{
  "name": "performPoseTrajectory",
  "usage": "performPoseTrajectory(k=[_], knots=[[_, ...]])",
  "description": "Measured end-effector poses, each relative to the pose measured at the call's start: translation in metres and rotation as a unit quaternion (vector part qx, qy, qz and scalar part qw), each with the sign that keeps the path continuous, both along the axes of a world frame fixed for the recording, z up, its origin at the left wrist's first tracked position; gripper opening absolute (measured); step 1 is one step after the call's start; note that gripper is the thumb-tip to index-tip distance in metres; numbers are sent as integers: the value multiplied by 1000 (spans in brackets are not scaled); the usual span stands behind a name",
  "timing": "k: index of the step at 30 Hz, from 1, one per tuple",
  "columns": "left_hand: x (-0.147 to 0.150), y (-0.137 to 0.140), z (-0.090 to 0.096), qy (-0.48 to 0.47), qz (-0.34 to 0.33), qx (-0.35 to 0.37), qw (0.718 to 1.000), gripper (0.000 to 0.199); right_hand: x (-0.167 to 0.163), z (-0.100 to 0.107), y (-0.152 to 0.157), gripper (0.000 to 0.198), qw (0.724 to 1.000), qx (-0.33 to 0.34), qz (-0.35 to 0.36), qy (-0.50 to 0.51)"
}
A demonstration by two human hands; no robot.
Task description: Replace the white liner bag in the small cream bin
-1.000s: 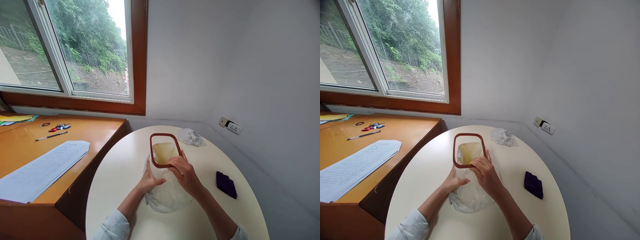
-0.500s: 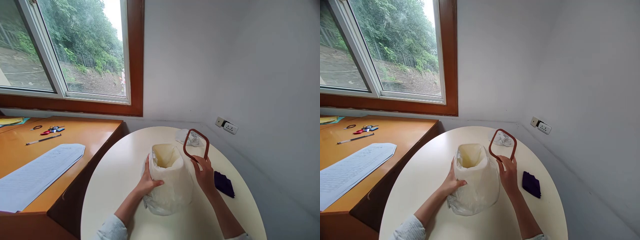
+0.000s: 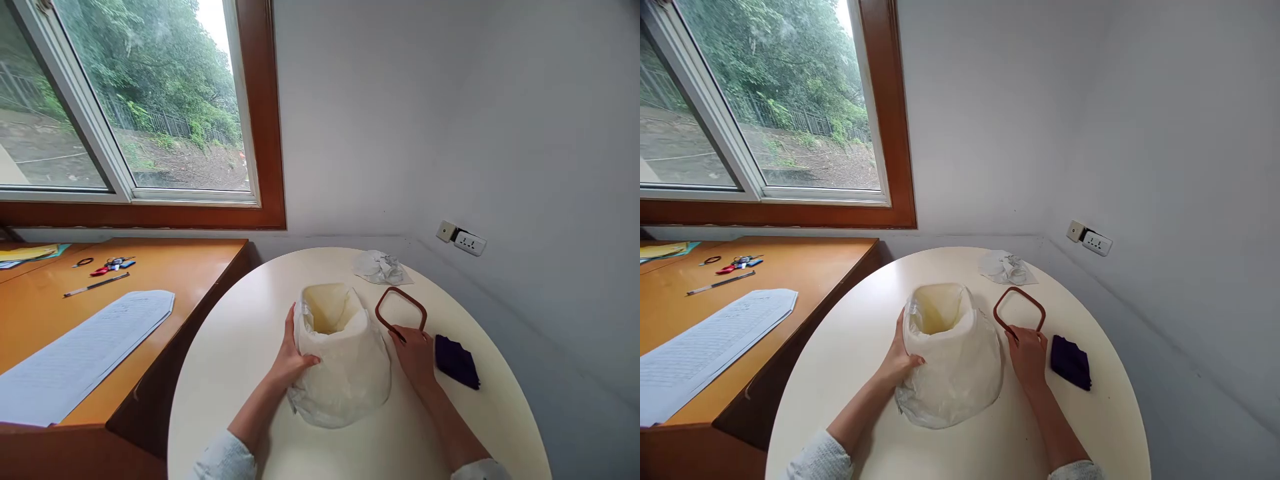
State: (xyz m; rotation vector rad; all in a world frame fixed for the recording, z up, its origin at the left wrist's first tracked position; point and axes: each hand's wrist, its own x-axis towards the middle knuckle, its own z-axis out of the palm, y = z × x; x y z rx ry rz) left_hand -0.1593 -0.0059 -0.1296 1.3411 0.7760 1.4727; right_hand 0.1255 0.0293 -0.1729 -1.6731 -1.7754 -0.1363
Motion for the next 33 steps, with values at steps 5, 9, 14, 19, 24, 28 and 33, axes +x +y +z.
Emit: performPoseTrajectory(k=[5, 9, 14, 19, 24, 28, 33], knots=[[2, -6, 13, -9, 24, -21, 999, 111, 1, 0, -2, 26, 999, -49, 9, 6], [0, -7, 16, -20, 44, -50, 998, 112, 2, 1, -2, 26, 998, -69, 11, -2], [-15, 4, -1, -39, 83, -79, 993, 108, 4, -1, 0, 26, 996, -85, 5, -14], [-21, 10, -6, -37, 149, -115, 982, 75, 4, -2, 0, 25, 996, -90, 4, -19], [-21, 9, -11, 83, 258, -128, 954, 46, 2, -3, -1, 26, 996, -85, 0, -21], [-26, 10, -16, 158, 307, -130, 929, 40, 0, -3, -1, 27, 997, -75, -8, -17], [-35, 12, -16, 296, 349, -133, 879, 33, -4, 8, -5, 27, 999, -50, -3, 7]])
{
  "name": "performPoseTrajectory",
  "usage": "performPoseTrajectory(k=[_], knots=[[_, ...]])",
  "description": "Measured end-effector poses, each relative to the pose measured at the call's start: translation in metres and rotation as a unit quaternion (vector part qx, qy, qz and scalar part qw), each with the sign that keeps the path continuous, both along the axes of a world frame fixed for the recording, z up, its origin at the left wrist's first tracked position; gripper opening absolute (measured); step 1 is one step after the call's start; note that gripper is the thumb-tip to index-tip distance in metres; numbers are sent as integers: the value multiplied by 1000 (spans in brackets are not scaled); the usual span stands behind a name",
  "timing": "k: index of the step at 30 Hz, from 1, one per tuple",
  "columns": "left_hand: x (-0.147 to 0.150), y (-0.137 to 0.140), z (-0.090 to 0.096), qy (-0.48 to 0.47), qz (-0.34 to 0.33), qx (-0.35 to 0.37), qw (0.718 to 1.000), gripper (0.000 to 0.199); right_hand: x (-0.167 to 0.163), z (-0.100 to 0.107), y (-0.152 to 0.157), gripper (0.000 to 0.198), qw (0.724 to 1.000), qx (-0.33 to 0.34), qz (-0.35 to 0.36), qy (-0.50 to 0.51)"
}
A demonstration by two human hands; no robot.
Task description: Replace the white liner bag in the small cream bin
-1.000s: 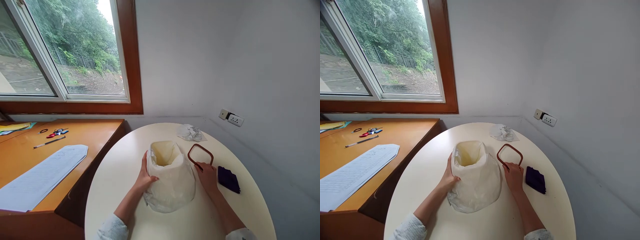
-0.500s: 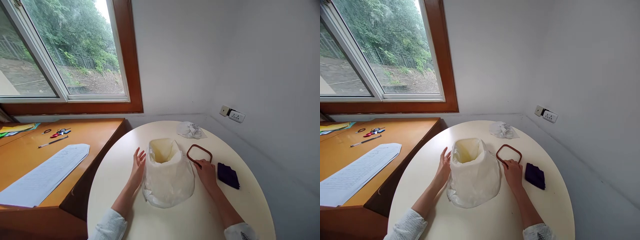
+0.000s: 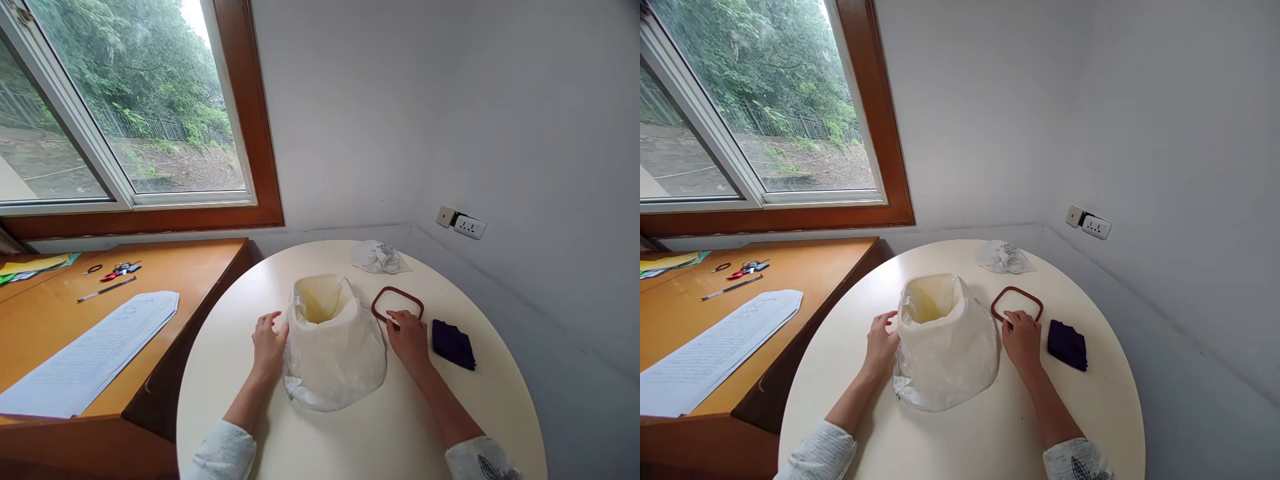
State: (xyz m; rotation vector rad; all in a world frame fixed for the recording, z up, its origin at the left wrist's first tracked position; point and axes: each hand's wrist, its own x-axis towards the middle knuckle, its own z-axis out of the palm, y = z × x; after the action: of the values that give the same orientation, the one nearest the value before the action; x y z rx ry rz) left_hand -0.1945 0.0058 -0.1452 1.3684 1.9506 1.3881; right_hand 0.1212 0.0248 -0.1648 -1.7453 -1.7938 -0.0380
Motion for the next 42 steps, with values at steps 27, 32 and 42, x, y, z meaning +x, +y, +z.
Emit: performPoseTrajectory(k=[27, 32, 42], knots=[[31, -17, 17, -332, -122, -16, 935, 31, -39, 12, -17, 34, 906, -104, 162, 378], [29, -20, 22, -390, -149, -40, 908, 30, -44, 25, -25, 31, 733, -187, 185, 628], [33, -29, 29, -475, -269, -94, 832, 42, -44, 30, -27, 26, 655, -198, 205, 700]])
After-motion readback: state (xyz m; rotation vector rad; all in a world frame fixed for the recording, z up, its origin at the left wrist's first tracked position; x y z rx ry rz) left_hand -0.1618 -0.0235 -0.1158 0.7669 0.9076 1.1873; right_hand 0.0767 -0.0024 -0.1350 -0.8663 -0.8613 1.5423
